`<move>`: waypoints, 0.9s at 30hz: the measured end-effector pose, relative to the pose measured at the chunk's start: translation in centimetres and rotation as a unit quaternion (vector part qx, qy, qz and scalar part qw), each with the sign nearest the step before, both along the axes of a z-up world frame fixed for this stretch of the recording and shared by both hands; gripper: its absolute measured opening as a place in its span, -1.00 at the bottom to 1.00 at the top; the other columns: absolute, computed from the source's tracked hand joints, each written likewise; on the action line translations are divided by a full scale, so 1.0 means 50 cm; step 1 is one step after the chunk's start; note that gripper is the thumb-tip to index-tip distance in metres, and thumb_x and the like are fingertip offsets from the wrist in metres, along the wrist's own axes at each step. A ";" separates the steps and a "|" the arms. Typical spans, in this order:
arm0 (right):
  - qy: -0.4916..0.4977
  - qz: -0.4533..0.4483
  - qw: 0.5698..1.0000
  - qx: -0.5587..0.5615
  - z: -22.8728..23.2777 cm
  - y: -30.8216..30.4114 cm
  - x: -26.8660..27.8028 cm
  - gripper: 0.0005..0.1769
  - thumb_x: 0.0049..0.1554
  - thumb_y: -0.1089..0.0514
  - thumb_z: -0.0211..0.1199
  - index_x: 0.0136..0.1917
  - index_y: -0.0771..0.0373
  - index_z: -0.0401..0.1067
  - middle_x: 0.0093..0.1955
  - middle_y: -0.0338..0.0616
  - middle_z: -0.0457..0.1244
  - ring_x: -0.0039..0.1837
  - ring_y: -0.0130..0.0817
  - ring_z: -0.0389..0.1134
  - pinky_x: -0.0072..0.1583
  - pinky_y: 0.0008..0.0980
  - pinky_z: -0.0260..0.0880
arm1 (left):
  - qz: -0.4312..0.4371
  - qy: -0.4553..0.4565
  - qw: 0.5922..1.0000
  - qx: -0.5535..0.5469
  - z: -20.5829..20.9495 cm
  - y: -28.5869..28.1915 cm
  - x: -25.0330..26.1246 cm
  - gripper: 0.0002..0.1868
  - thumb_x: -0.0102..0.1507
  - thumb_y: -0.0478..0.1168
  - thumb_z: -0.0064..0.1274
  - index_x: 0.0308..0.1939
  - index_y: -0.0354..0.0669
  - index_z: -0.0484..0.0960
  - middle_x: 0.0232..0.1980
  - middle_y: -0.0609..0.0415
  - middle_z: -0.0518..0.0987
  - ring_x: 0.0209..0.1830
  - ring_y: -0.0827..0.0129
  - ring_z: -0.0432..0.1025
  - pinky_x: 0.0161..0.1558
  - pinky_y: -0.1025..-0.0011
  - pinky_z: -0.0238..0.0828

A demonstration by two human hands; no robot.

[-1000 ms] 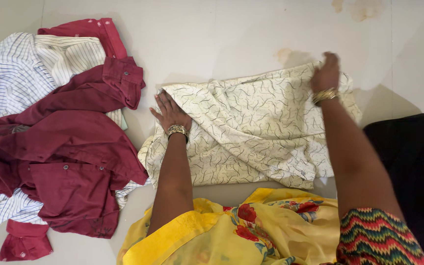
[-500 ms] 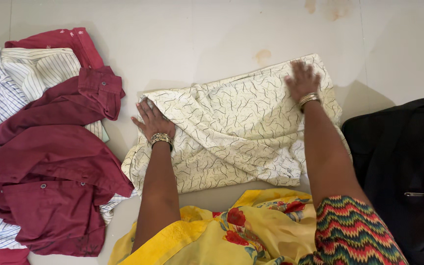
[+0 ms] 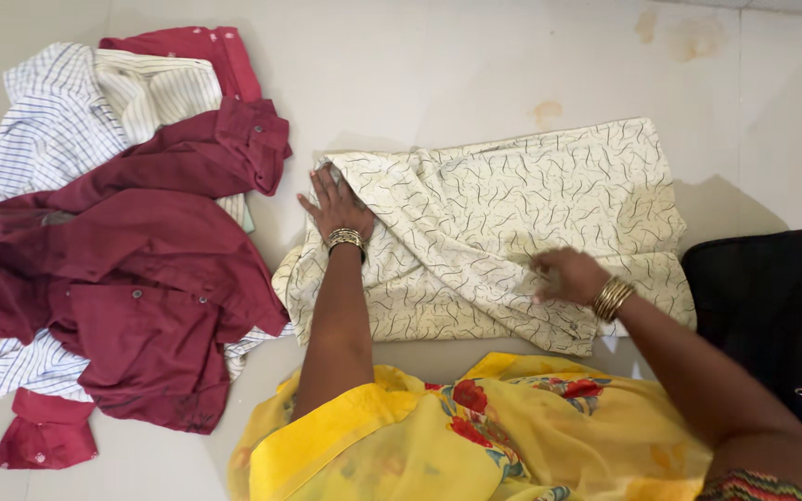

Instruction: The person buttons a shirt, spreads it out on the floor, and folds the sides and sleeves inward before placing the folded garment into a bag.

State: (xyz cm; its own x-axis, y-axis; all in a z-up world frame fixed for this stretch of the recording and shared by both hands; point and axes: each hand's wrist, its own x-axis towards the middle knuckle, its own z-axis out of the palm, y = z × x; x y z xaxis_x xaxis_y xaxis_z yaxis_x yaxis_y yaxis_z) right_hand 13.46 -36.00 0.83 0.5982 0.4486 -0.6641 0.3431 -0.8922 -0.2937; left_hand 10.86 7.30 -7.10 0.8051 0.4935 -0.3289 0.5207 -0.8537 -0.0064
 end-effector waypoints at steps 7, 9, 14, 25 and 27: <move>-0.033 0.029 0.994 0.102 -0.013 -0.051 -0.015 -0.58 0.00 -0.11 0.38 0.07 0.10 0.50 0.09 -0.15 0.40 0.13 -0.24 0.41 0.19 -0.14 0.46 | -0.008 -0.046 0.999 -0.012 0.004 0.000 -0.005 -0.08 0.27 0.40 -0.32 0.60 0.03 0.05 0.69 -0.08 -0.31 0.66 0.03 -0.59 0.45 -0.35 -0.69; 0.031 -0.021 0.997 0.072 0.043 -0.066 0.037 -0.66 0.11 -0.14 0.31 0.02 0.11 0.48 0.14 -0.17 0.40 0.19 -0.24 0.39 0.23 -0.04 0.39 | -0.005 -0.058 0.998 -0.016 -0.004 0.000 -0.007 -0.08 0.27 0.40 -0.31 0.59 0.03 0.07 0.69 -0.09 -0.30 0.67 0.03 -0.58 0.45 -0.34 -0.69; -0.148 -0.024 0.986 0.067 0.256 -0.056 0.168 -0.67 0.14 -0.06 0.27 0.13 0.09 0.45 0.08 -0.08 0.46 0.09 -0.16 0.48 0.20 -0.11 0.48 | -0.022 -0.076 0.996 -0.029 -0.001 0.003 -0.013 -0.16 0.30 0.37 -0.35 0.56 0.04 0.17 0.71 -0.01 -0.23 0.68 0.01 -0.56 0.44 -0.37 -0.72; -0.180 -0.053 0.978 -0.088 0.492 0.050 0.279 -0.44 0.10 0.05 0.42 0.34 0.10 0.38 0.07 0.10 0.43 -0.04 -0.03 0.49 0.04 -0.02 0.50 | -0.006 -0.091 0.992 -0.084 0.045 -0.002 -0.020 -0.05 0.27 0.55 -0.48 0.54 0.09 0.19 0.70 -0.02 -0.16 0.68 0.08 -0.56 0.42 -0.40 -0.77; -0.203 0.044 0.967 -0.149 0.508 0.068 0.281 -0.44 0.05 0.06 0.45 0.31 0.07 0.41 0.04 0.01 0.47 -0.05 -0.14 0.48 0.10 -0.10 0.46 | -0.011 -0.082 0.993 -0.078 0.031 -0.004 -0.017 -0.04 0.26 0.56 -0.47 0.54 0.08 0.18 0.69 -0.01 -0.16 0.68 0.09 -0.56 0.40 -0.41 -0.77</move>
